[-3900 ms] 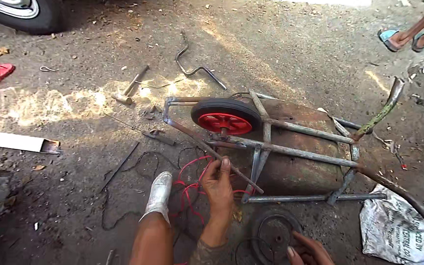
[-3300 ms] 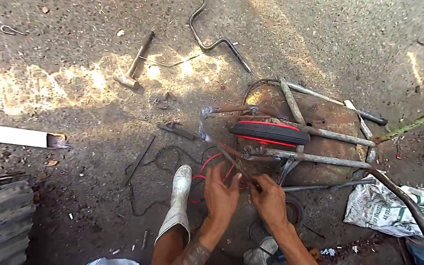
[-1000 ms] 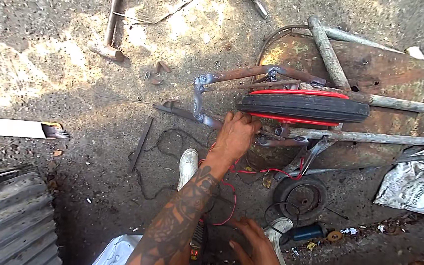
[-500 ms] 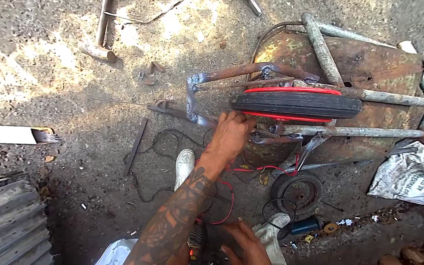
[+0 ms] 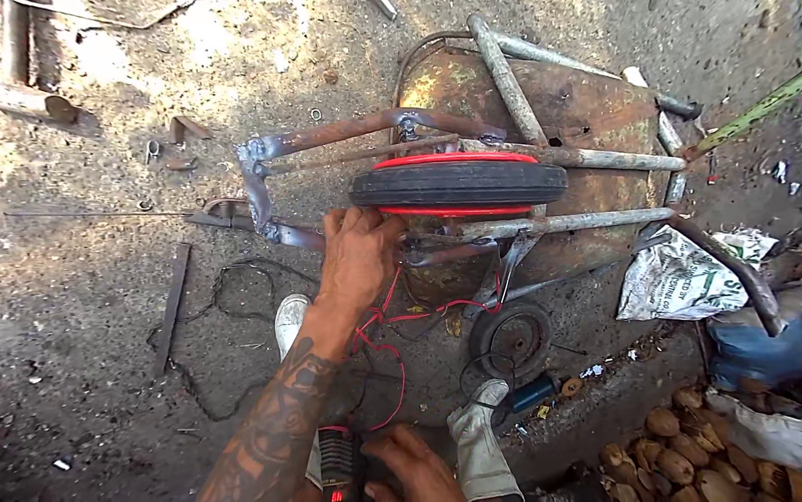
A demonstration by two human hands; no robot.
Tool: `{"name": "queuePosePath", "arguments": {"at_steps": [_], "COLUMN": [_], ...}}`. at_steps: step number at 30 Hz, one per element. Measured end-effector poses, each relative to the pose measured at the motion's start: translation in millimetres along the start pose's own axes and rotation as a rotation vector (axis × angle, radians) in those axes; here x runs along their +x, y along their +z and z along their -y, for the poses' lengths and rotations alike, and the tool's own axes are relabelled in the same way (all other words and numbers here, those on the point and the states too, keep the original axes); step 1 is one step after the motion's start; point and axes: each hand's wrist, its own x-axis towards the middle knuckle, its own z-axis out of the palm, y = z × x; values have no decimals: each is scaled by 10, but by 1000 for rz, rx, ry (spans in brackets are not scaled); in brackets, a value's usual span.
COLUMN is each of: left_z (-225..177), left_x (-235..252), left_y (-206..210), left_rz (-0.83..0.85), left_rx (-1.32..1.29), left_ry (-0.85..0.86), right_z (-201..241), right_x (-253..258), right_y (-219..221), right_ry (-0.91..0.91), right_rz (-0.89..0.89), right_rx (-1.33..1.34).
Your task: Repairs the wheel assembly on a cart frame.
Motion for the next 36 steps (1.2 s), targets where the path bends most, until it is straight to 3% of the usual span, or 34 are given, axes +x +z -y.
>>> {"name": "queuePosePath", "arguments": {"at_steps": [7, 28, 36], "left_z": [-29, -36, 27], "left_x": [12, 45, -51], "left_y": [34, -19, 18], "left_rz": [-33, 138, 128], "left_rx": [3, 64, 11], "left_ry": [-11, -52, -26], "right_z": [3, -26, -48], "right_x": [17, 144, 202], "right_y": [-49, -186, -237], "right_ry": [3, -21, -6], "right_rz": [-24, 14, -14], "right_rx": [0, -69, -86]}}
